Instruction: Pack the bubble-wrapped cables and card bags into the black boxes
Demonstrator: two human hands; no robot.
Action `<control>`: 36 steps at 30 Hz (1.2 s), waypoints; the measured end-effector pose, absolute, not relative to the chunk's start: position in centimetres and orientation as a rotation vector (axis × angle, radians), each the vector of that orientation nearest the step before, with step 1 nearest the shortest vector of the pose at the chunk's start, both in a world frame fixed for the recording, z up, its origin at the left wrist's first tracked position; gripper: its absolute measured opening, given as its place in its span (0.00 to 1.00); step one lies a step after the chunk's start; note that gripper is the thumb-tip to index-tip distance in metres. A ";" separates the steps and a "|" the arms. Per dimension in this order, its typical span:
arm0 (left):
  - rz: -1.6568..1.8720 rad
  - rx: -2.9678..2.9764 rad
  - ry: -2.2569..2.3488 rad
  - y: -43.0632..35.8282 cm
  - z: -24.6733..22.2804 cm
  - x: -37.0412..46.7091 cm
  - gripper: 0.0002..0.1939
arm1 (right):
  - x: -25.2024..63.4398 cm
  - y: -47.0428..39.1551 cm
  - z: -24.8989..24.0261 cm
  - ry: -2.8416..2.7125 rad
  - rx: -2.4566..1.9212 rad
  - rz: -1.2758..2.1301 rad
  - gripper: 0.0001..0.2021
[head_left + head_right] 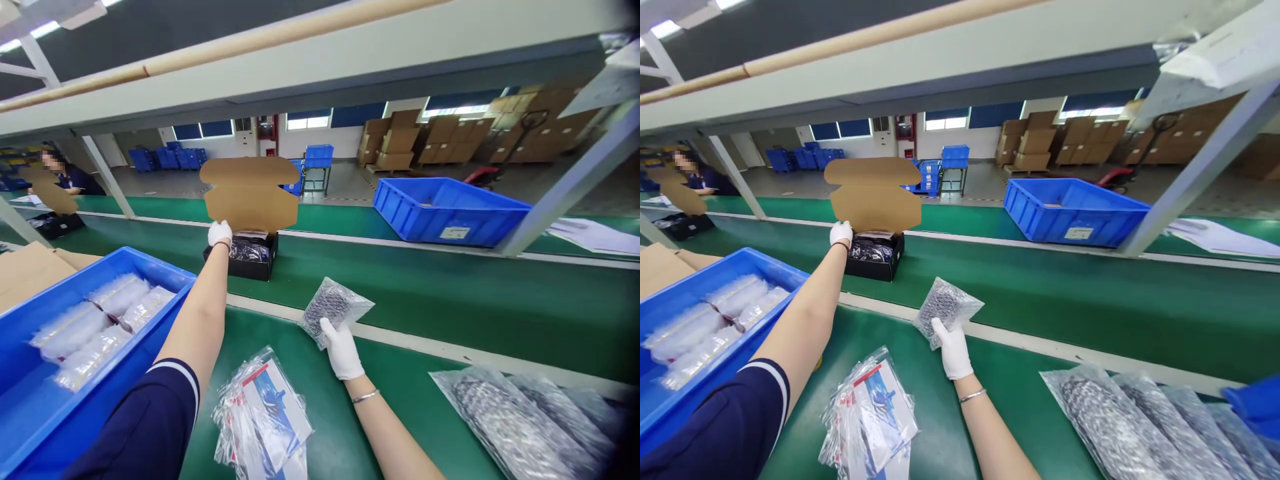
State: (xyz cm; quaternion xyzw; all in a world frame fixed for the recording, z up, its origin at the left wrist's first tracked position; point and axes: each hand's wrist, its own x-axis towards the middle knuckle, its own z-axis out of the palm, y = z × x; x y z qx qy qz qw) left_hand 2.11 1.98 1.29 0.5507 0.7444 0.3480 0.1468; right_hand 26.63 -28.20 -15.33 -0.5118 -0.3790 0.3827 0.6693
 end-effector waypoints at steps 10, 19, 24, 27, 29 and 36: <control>0.629 1.784 2.011 3.7 -3.0 2.4 0.30 | 26.0 -28.6 -14.3 -0.761 -1.124 0.868 0.28; 0.454 2.103 1.876 -3.4 -5.3 6.3 0.45 | 25.7 -28.8 -14.1 -0.610 -1.020 1.128 0.25; 0.505 2.102 1.827 -7.5 -6.4 8.4 0.57 | 25.1 -28.5 -11.4 -0.759 -1.042 1.135 0.18; 0.504 2.160 1.758 -8.5 -6.7 9.4 0.58 | 24.3 -25.3 -6.7 -1.031 -1.205 1.001 0.27; 0.498 2.200 1.692 -8.9 -6.6 10.0 0.49 | 23.2 -21.4 -2.7 -1.253 -1.384 0.826 0.35; 0.559 2.021 1.500 -10.2 -6.3 11.7 0.44 | 16.8 -6.6 2.9 -1.987 -1.975 0.202 0.22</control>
